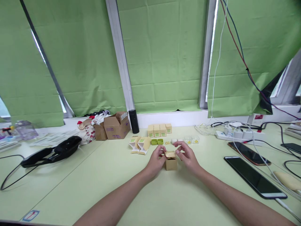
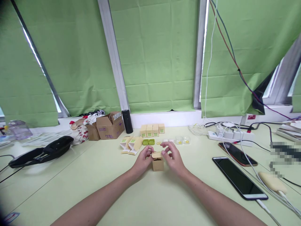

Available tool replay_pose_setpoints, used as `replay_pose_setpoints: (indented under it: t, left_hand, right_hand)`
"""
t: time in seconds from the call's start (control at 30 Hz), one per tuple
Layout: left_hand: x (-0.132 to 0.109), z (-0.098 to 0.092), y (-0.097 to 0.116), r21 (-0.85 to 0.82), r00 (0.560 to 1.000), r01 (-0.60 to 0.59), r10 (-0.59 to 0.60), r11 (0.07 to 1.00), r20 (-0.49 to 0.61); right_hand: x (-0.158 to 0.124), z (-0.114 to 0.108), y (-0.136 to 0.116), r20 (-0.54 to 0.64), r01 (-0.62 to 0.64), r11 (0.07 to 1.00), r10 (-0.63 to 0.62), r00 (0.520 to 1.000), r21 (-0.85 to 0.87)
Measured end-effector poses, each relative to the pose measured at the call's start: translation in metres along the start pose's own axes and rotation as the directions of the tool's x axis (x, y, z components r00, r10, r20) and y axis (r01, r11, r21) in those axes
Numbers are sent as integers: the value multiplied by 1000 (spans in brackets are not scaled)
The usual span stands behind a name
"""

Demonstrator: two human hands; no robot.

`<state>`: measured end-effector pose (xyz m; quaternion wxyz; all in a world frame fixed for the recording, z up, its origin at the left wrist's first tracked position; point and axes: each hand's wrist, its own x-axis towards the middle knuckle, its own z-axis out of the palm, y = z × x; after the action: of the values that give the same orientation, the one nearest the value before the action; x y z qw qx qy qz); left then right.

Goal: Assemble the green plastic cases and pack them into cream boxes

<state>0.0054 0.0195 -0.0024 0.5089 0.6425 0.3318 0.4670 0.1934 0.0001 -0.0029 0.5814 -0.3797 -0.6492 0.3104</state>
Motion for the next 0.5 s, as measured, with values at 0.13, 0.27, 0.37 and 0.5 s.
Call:
replay_pose_setpoints:
  t: [0.13,0.27,0.37,0.5]
  left_hand:
    - [0,1,4,-41,1000,25,-24,999,4]
    - [-1,0,8,-98,999,45,-44,994,13]
    - [-3,-2,8,-101,999,46,-45,994,9]
    - [-3,-4,6,-71,1000,5,-5,997,-2]
  right_hand:
    - [-3,1,-8,25,120,987,-118,993,-105]
    - [-4,2,-7,25,183,970,-181,983,-160]
    - [-5,0,-5,38,214,958,-211,977,-192]
    - [-6,-1,-4,61,227,947,-219,974,-227]
